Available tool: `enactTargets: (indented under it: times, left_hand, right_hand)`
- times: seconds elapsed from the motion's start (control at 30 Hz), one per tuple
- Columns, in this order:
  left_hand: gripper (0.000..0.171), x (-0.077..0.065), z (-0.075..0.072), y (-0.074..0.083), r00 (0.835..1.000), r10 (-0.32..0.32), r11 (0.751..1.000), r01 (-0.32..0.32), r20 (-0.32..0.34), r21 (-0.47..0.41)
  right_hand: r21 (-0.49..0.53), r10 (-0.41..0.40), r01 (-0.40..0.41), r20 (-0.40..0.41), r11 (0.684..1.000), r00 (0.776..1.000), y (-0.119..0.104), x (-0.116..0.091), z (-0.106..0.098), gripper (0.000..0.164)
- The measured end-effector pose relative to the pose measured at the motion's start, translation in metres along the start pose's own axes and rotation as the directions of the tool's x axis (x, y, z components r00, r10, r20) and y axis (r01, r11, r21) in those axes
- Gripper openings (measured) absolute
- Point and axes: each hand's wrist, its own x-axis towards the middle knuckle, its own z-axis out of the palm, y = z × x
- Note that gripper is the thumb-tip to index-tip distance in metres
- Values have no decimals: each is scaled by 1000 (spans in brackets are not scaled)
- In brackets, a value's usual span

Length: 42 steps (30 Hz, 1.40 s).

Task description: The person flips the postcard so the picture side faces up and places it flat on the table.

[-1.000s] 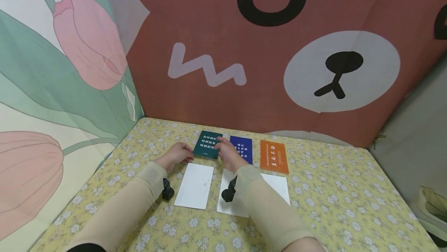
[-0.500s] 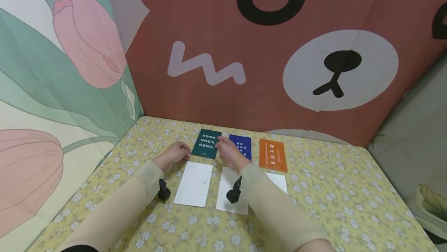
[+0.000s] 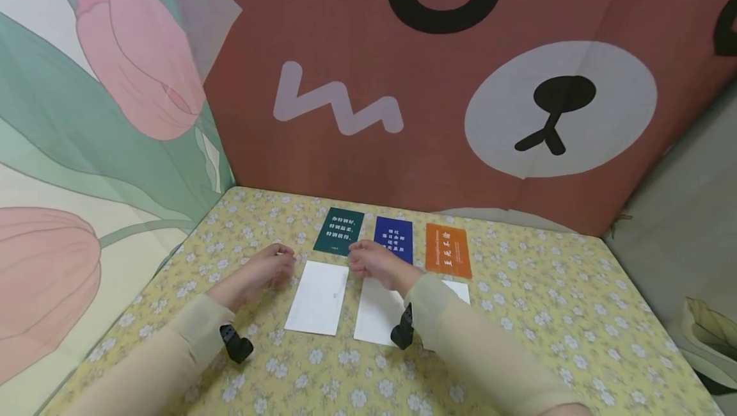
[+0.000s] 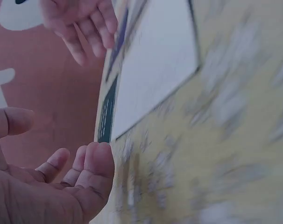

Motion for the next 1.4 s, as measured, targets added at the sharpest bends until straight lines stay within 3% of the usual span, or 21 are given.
enactTargets:
  times: [0.17,0.33,0.6,0.7,0.87,1.17,1.3,1.4]
  left_hand:
    - [38,-21,4,-7,999,-37,998,39,35,-53]
    - [41,-36,3,-12,998,-13,995,20,62,-103]
    - [43,-63,4,-22,985,-45,947,95,164,-308]
    - [40,-67,8,-24,986,-46,940,98,162,-327]
    - [49,-71,15,-23,991,-46,951,82,125,-297]
    - [56,-67,22,-15,990,-96,968,117,104,-224]
    - [60,-67,21,-16,987,-90,971,117,133,-208]
    - [62,-66,20,-16,983,-88,974,119,158,-195]
  right_hand:
    - [-31,6,-6,-6,999,1000,1,-4,0,49]
    - [-44,13,-14,-27,999,1000,4,-4,4,44]
    - [-156,32,-42,-63,987,997,6,-2,11,34]
    - [-211,26,-44,-85,977,996,7,0,11,38]
    - [-292,9,-36,-93,956,996,8,7,13,40]
    - [-507,-41,-32,-131,861,991,5,18,17,36]
    - [-568,-50,-22,-111,823,993,3,21,20,43]
    - [-620,-53,-25,-108,784,993,1,23,22,39]
